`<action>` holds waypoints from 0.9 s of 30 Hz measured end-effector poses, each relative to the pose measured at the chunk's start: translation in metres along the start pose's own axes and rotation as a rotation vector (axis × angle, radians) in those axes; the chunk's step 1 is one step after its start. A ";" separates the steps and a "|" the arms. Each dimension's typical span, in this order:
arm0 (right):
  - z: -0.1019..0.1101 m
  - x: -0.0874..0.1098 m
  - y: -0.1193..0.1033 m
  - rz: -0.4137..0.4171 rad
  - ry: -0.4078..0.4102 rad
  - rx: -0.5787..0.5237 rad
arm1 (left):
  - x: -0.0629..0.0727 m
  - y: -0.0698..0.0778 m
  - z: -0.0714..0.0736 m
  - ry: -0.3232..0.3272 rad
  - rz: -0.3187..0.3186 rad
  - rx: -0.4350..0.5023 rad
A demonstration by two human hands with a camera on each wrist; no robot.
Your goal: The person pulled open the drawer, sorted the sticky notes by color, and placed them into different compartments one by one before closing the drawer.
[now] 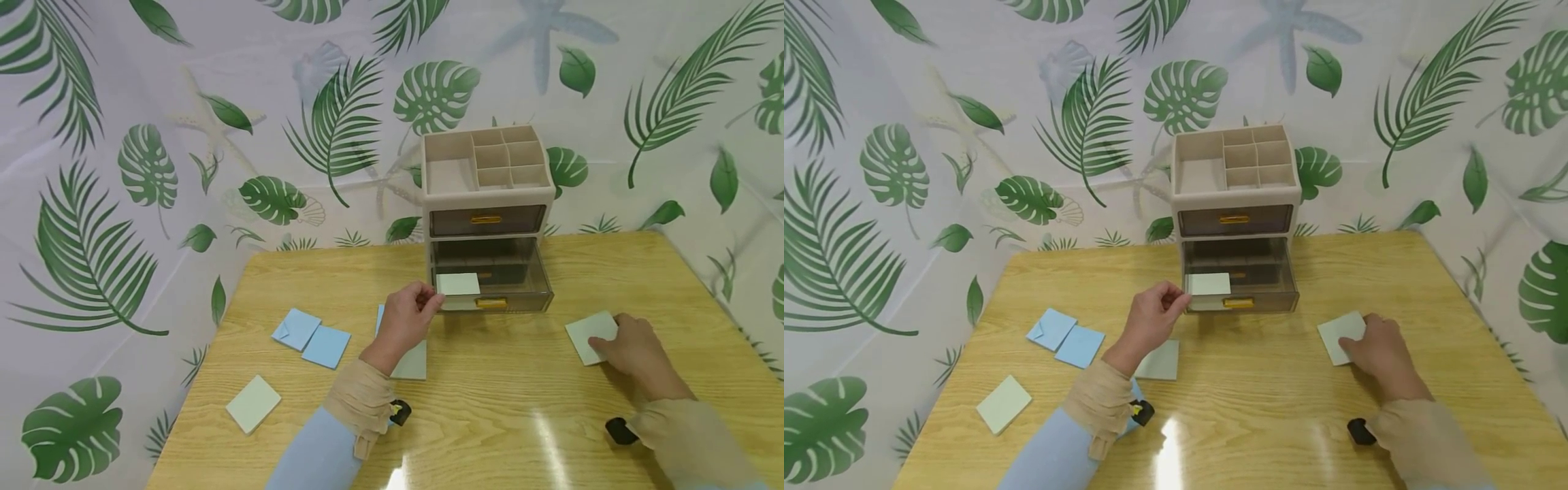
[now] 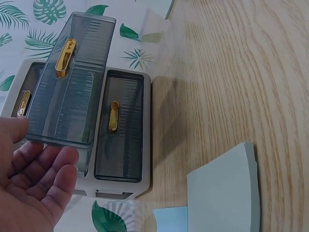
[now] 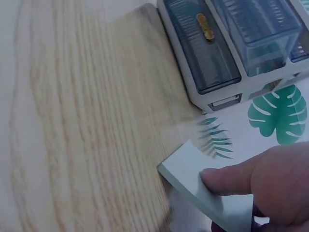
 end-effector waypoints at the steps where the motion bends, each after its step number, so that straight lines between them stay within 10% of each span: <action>1: 0.001 0.001 -0.001 0.009 -0.001 -0.014 | 0.000 0.000 0.000 0.002 0.002 0.001; 11: 0.010 0.018 -0.026 0.089 0.021 -0.250 | 0.001 -0.001 0.000 0.000 0.016 0.009; 19: -0.001 0.030 -0.053 0.117 -0.182 -0.585 | 0.005 0.000 0.001 0.029 0.041 0.014; 27: 0.000 0.041 -0.094 0.267 -0.142 -0.487 | 0.030 0.031 0.000 0.080 -0.115 -0.107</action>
Point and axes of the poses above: each hand's wrist, its own x-axis away from the middle knuckle, its own z-axis out of the back of the hand, y = z × x, the point moved 7 cm from there along -x, towards the middle knuckle, and after that the axes turned 7 degrees about y, right-handed, at the moved point
